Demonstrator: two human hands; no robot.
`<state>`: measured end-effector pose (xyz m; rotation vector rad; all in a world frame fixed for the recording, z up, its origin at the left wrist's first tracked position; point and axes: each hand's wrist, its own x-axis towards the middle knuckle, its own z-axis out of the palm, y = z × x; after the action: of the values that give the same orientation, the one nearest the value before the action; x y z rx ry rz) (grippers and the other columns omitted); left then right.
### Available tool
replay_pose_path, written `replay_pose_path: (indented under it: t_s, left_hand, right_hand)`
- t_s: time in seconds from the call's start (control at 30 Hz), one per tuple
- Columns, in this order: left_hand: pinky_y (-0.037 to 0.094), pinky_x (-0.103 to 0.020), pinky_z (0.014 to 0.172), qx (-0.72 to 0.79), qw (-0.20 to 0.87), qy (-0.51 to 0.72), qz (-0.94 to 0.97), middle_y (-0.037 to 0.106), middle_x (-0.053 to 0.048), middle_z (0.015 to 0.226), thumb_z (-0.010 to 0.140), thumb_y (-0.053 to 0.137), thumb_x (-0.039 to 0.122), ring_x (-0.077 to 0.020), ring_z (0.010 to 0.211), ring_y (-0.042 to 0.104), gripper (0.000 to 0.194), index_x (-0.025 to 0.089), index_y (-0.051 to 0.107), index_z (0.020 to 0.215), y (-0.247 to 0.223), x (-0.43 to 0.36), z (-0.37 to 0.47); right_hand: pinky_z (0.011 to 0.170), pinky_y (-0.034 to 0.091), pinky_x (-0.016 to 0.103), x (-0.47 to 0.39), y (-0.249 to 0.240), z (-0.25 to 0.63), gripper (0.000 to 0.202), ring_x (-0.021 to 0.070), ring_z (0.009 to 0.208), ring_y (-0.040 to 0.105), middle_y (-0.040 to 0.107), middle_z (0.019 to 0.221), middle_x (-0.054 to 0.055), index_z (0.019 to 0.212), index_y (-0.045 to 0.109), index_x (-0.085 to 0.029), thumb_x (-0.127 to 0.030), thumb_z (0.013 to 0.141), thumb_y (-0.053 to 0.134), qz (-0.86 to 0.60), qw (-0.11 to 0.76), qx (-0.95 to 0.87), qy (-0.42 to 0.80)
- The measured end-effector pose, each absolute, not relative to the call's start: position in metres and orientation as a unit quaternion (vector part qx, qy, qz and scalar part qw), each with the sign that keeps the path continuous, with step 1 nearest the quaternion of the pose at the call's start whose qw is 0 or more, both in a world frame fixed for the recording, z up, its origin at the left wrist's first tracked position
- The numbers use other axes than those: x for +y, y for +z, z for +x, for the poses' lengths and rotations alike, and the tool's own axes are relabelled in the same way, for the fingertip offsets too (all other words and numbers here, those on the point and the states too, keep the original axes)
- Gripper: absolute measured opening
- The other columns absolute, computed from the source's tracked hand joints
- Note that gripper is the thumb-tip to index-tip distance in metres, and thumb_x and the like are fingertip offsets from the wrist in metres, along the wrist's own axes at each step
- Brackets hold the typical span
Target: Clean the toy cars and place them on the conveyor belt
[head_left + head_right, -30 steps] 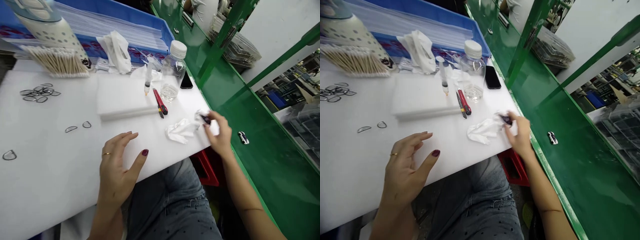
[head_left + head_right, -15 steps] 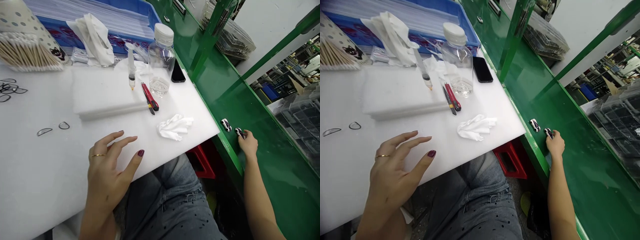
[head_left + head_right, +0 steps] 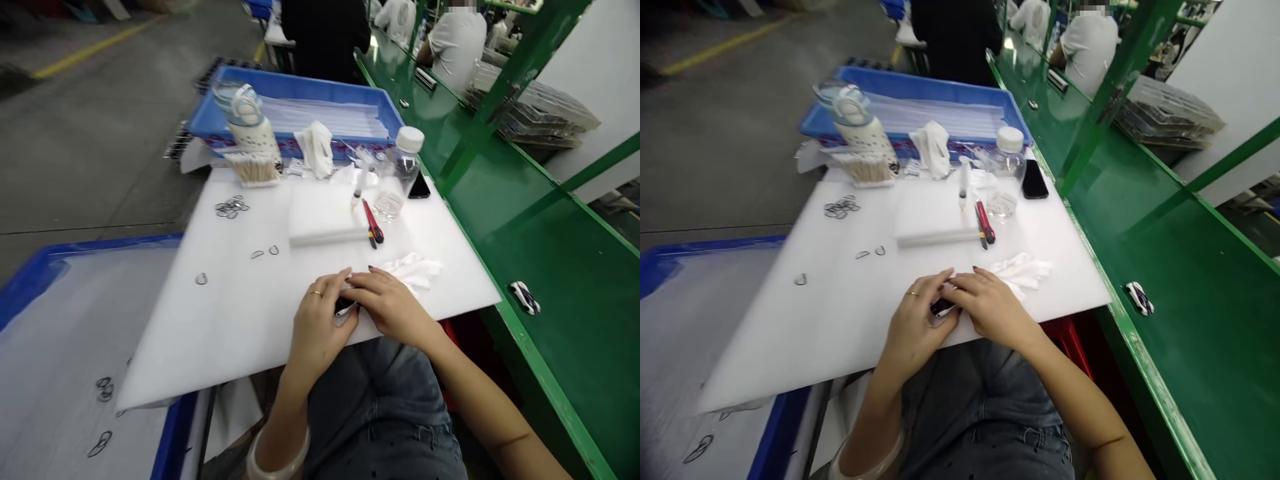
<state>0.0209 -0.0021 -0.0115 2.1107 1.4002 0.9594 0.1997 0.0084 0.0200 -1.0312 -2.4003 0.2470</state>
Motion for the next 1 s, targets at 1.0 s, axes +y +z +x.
replay_pose_path:
  t_s: [1.0]
  left_hand:
    - [0.053,-0.035,0.075,0.555,0.31,0.334,0.695,0.071,-0.002,0.111,0.08,0.067,0.026,-0.0192,0.083,0.065,0.029,0.022,0.066,0.108,0.006,0.005,0.029]
  right_hand:
    - [0.062,0.041,0.029,0.076,0.029,0.164,0.036,0.0128,0.063,0.04,0.038,0.071,-0.002,0.078,0.047,-0.022,-0.054,0.083,0.063,-0.375,0.475,-0.622,0.497]
